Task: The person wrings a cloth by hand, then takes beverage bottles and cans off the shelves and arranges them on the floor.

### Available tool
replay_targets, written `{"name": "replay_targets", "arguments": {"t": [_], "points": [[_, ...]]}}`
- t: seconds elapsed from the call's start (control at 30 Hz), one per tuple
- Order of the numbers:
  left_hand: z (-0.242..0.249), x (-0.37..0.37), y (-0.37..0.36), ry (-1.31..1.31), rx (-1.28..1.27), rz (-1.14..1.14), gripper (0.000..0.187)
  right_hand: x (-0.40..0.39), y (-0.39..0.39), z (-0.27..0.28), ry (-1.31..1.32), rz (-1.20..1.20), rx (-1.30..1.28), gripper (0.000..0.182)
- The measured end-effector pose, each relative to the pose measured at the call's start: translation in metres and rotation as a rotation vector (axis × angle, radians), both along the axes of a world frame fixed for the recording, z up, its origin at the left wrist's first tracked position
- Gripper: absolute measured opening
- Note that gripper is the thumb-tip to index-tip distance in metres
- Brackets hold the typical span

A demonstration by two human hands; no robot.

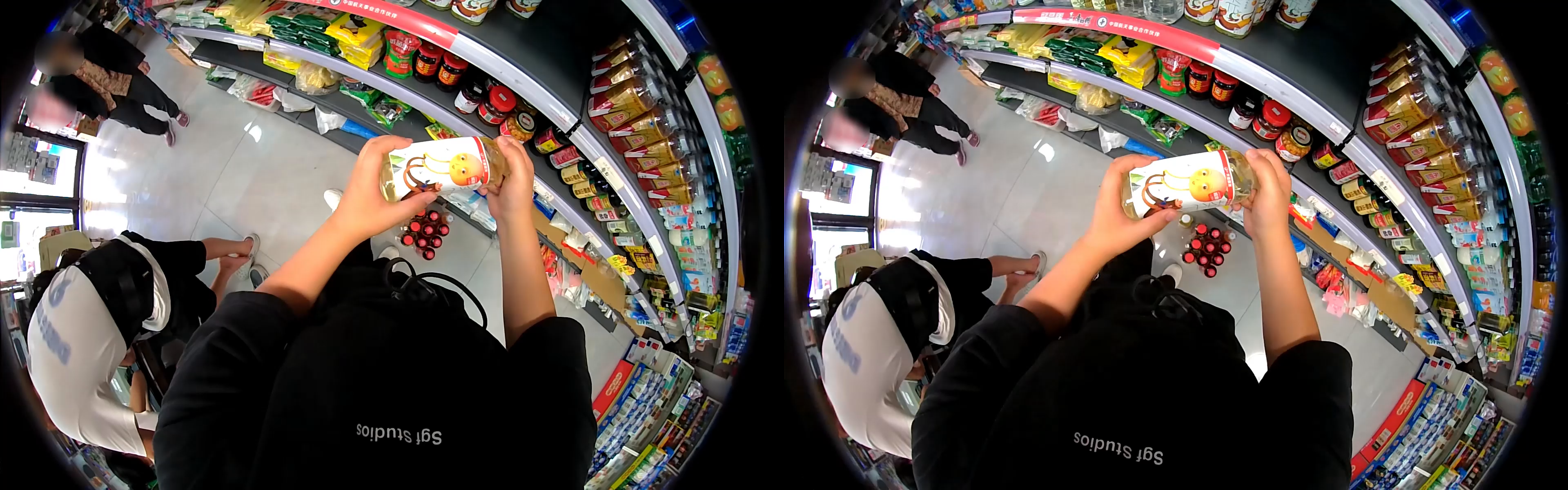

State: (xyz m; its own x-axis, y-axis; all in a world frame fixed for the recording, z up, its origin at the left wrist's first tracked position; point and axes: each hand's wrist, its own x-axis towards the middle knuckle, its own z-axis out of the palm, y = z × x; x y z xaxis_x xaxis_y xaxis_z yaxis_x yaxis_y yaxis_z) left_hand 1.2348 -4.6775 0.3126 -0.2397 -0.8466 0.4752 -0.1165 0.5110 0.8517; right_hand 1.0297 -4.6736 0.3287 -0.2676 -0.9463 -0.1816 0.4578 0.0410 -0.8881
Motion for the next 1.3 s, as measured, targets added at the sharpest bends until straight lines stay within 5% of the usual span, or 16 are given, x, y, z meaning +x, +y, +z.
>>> {"name": "replay_targets", "arguments": {"t": [0.07, 0.13, 0.23, 0.57, 1.3], "points": [[0.004, 0.005, -0.003, -0.03, 0.016, 0.006, 0.061, 0.0, 0.001, -0.001, 0.013, -0.005, 0.015, 0.021], [0.015, 0.011, -0.011, -0.322, -0.291, 0.104, 0.057, 0.002, 0.003, 0.002, 0.052, -0.072, 0.076, 0.012], [0.031, 0.007, -0.011, -0.497, -0.424, 0.048, 0.054, 0.017, 0.005, 0.009, 0.098, -0.114, 0.078, 0.013], [0.045, -0.014, -0.017, -0.824, -0.202, 0.122, 0.069, 0.044, 0.007, 0.005, -0.057, -0.011, 0.107, 0.014], [0.027, -0.012, -0.019, -0.743, -0.203, 0.069, 0.058, 0.041, 0.015, -0.002, 0.045, -0.008, 0.153, 0.02]]}}
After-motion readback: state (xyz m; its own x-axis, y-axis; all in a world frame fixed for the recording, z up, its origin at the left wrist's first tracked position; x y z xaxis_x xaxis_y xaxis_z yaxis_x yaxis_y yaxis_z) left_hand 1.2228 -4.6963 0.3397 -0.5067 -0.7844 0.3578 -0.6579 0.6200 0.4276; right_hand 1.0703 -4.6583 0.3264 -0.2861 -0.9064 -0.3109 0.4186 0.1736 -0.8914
